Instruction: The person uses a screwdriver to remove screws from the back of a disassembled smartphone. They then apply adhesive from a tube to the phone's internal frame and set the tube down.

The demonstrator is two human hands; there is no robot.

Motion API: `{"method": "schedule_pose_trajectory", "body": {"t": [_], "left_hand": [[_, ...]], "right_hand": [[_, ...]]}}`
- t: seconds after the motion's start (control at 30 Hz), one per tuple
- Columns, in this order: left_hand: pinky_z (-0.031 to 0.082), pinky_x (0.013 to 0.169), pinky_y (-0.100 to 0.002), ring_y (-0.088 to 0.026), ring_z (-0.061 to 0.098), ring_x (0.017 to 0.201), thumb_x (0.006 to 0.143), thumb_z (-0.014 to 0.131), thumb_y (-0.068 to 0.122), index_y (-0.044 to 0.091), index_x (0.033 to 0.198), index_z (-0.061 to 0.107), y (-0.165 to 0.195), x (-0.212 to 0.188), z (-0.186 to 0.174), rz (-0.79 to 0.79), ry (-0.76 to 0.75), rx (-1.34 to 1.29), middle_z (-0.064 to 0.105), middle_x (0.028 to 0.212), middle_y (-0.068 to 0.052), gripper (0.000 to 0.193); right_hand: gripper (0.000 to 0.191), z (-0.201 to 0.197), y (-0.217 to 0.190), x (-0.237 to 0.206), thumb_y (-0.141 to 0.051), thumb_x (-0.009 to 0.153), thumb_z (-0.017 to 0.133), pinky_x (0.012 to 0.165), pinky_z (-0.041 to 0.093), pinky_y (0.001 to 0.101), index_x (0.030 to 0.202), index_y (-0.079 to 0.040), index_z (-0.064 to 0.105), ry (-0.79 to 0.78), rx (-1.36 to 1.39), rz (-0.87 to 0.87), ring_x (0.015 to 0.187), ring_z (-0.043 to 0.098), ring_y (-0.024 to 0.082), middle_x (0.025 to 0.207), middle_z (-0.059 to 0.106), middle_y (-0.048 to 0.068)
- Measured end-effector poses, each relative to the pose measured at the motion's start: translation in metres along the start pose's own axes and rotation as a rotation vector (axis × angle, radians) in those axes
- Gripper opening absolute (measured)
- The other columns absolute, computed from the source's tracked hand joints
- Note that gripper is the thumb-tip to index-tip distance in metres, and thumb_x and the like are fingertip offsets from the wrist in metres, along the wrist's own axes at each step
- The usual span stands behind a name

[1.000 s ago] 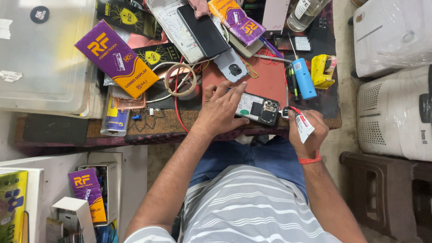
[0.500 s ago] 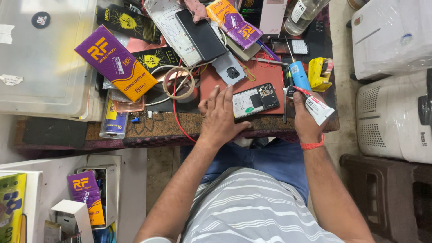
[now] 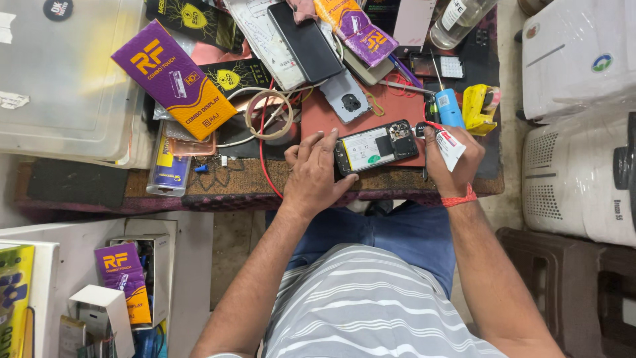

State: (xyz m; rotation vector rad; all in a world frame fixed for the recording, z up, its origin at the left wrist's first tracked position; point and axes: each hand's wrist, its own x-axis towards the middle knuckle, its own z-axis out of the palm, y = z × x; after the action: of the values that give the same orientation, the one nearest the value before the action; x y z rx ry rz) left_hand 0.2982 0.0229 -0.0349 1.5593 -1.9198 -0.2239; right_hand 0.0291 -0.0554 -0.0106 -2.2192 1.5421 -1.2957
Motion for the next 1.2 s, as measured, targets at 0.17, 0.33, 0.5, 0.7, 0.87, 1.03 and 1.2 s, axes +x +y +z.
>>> {"method": "schedule_pose_trajectory", "body": {"t": [0.17, 0.33, 0.5, 0.7, 0.87, 1.03, 1.2], "left_hand": [[0.03, 0.106, -0.049, -0.031, 0.048, 0.133, 0.072, 0.09, 0.043, 0.0, 0.149, 0.041, -0.002, -0.001, -0.002, -0.005, 0.016, -0.02, 0.064, 0.127, -0.015, 0.101], [0.03, 0.106, -0.049, -0.031, 0.048, 0.132, 0.073, 0.091, 0.042, 0.0, 0.148, 0.042, -0.002, -0.002, -0.005, -0.021, 0.016, -0.043, 0.065, 0.126, -0.014, 0.1], [0.03, 0.106, -0.049, -0.031, 0.049, 0.131, 0.072, 0.091, 0.042, 0.001, 0.147, 0.042, -0.002, -0.003, -0.003, -0.004, 0.033, -0.031, 0.065, 0.126, -0.014, 0.099], [0.03, 0.105, -0.048, -0.03, 0.05, 0.13, 0.072, 0.091, 0.042, 0.002, 0.145, 0.043, -0.001, -0.005, -0.004, -0.002, 0.039, -0.021, 0.065, 0.126, -0.013, 0.096], [0.03, 0.105, -0.048, -0.03, 0.05, 0.129, 0.073, 0.091, 0.042, 0.002, 0.145, 0.043, -0.001, -0.005, -0.004, -0.006, 0.041, -0.028, 0.065, 0.126, -0.013, 0.095], [0.03, 0.105, -0.048, -0.03, 0.051, 0.127, 0.073, 0.091, 0.04, 0.003, 0.144, 0.045, -0.002, -0.003, -0.006, -0.006, 0.034, -0.046, 0.065, 0.127, -0.012, 0.093], [0.031, 0.104, -0.047, -0.03, 0.051, 0.127, 0.072, 0.091, 0.038, 0.004, 0.143, 0.046, -0.001, -0.003, -0.006, -0.004, 0.032, -0.046, 0.065, 0.127, -0.012, 0.092]], "right_hand": [[0.016, 0.005, 0.0, 0.003, -0.012, 0.101, 0.084, 0.067, 0.053, 0.0355, 0.103, 0.001, 0.076, 0.011, 0.0, -0.041, 0.074, 0.071, 0.023, 0.086, 0.072, 0.013], [0.013, 0.0, -0.006, 0.001, -0.01, 0.102, 0.082, 0.07, 0.053, 0.0367, 0.105, 0.001, 0.076, -0.005, -0.051, -0.087, 0.079, 0.072, 0.027, 0.089, 0.072, 0.015], [0.012, -0.008, -0.012, -0.008, -0.008, 0.1, 0.082, 0.067, 0.051, 0.0368, 0.102, 0.001, 0.075, -0.009, -0.047, -0.031, 0.076, 0.07, 0.027, 0.086, 0.07, 0.015], [0.012, -0.017, -0.021, -0.018, -0.005, 0.099, 0.08, 0.066, 0.05, 0.0361, 0.101, 0.003, 0.072, -0.019, -0.027, -0.011, 0.074, 0.069, 0.026, 0.085, 0.068, 0.014], [0.013, -0.021, -0.023, -0.025, -0.005, 0.1, 0.081, 0.066, 0.051, 0.0363, 0.1, 0.003, 0.07, -0.019, -0.044, -0.029, 0.075, 0.068, 0.026, 0.086, 0.068, 0.014], [0.012, -0.019, -0.022, -0.026, -0.005, 0.1, 0.08, 0.067, 0.051, 0.0368, 0.102, 0.003, 0.071, -0.001, -0.054, -0.024, 0.076, 0.069, 0.027, 0.087, 0.068, 0.015], [0.011, -0.011, -0.014, -0.014, -0.004, 0.099, 0.081, 0.068, 0.052, 0.0367, 0.103, 0.002, 0.072, -0.008, -0.043, -0.037, 0.077, 0.07, 0.027, 0.089, 0.069, 0.015]]}}
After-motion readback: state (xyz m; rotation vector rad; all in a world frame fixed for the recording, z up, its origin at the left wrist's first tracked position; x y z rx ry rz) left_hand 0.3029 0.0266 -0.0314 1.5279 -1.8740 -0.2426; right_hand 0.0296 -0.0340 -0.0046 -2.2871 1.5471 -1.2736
